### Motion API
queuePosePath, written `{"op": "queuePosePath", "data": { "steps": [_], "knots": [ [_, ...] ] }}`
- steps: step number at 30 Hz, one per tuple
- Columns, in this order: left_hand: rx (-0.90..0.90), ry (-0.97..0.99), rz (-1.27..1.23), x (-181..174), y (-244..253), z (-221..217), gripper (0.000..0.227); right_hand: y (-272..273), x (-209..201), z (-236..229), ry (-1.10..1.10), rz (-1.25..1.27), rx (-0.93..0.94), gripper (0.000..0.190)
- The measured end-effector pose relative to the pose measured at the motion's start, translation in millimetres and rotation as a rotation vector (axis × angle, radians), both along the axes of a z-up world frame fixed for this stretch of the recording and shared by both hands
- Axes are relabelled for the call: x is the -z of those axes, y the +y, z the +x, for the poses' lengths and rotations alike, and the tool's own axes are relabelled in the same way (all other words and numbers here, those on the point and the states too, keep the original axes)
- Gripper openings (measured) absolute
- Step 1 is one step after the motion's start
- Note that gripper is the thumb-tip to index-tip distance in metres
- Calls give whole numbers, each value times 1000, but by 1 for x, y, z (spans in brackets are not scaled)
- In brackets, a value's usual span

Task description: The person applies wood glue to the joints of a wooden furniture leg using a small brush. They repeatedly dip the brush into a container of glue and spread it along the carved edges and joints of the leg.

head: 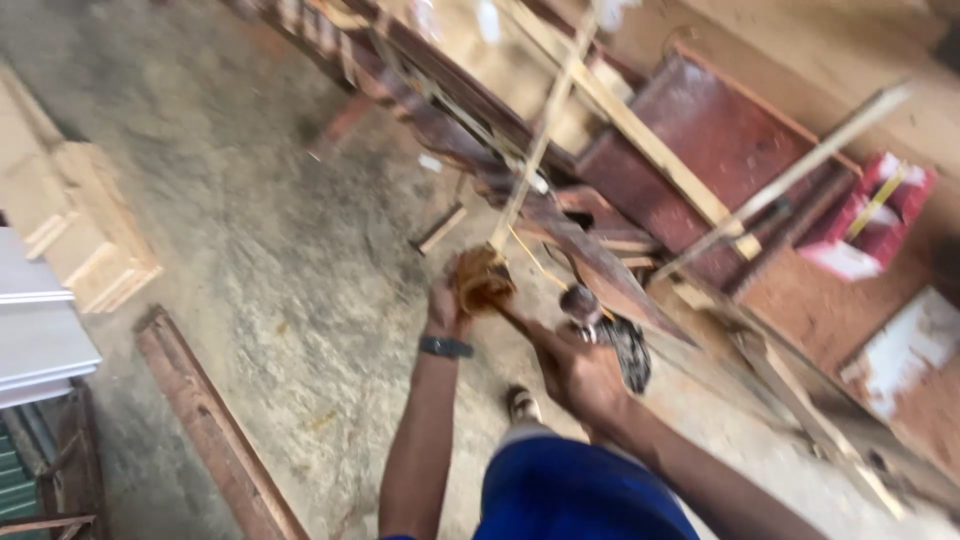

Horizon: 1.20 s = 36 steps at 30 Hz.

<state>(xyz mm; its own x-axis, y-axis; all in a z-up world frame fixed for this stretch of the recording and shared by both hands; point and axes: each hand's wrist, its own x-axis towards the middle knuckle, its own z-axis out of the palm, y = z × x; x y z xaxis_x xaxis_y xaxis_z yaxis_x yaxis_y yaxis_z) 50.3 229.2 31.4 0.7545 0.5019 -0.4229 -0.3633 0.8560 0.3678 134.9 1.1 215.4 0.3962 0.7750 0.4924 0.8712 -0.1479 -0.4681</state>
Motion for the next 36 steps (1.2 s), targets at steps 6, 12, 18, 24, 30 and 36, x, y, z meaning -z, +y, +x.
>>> {"op": "queuePosePath", "data": {
  "steps": [6,12,18,24,30,36],
  "knots": [
    [-21,101,116,-43,8,-25,43,3,35,25,176,-69,-25,31],
    [-7,111,463,-90,28,-57,38,23,45,10,-244,-358,37,46],
    [-53,123,624,-113,40,-77,36,48,-10,-12,187,-657,55,49],
    [11,139,695,-136,47,-81,34,52,-31,-8,876,-725,3,44],
    [43,-17,594,-115,51,-73,35,34,17,-2,1847,-388,-61,53],
    [8,-92,527,-107,33,-54,41,18,54,-2,2425,-206,-97,48]
  ]
}}
